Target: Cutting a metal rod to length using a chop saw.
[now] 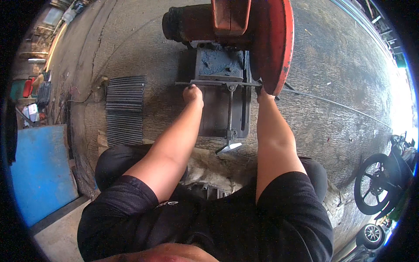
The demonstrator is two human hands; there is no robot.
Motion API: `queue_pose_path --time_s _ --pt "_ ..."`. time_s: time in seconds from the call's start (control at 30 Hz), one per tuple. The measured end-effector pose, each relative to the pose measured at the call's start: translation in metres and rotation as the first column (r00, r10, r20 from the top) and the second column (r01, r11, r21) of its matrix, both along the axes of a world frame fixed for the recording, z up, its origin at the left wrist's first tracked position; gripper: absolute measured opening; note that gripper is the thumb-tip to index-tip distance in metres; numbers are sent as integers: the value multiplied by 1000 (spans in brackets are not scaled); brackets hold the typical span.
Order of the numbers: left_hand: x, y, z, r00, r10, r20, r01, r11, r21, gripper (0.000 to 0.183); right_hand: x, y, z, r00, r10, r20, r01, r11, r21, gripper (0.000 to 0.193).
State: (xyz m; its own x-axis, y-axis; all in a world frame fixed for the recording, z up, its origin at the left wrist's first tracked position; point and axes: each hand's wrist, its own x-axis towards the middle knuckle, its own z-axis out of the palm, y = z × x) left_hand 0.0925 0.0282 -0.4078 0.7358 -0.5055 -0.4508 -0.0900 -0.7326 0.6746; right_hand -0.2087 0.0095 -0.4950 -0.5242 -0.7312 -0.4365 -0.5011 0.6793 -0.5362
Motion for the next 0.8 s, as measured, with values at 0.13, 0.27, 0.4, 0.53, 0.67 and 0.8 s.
queue_pose_path --time_s 0.13,0.27,0.4,0.53,0.67,0.8 --pt "-7 2 16 999 31 -30 -31 1000 0 34 4 1 -2 954 225 -200 -213 974 79 51" --pt "-14 1 21 995 65 71 -68 997 38 31 20 -1 15 814 -321 485 360 933 13 46" --pt "-18 0 26 989 138 50 -137 990 -20 37 40 3 40 500 -515 696 628 769 118 34" --pt "-10 -4 16 995 101 24 -102 994 28 37 52 10 46 364 -484 796 701 705 107 32" --pt "5 -12 -3 966 248 -71 -249 969 2 36 51 9 47 335 -466 819 688 715 125 39" --pt "7 -12 -4 912 301 -278 -315 949 -7 35 35 8 6 406 -489 772 639 756 143 40"
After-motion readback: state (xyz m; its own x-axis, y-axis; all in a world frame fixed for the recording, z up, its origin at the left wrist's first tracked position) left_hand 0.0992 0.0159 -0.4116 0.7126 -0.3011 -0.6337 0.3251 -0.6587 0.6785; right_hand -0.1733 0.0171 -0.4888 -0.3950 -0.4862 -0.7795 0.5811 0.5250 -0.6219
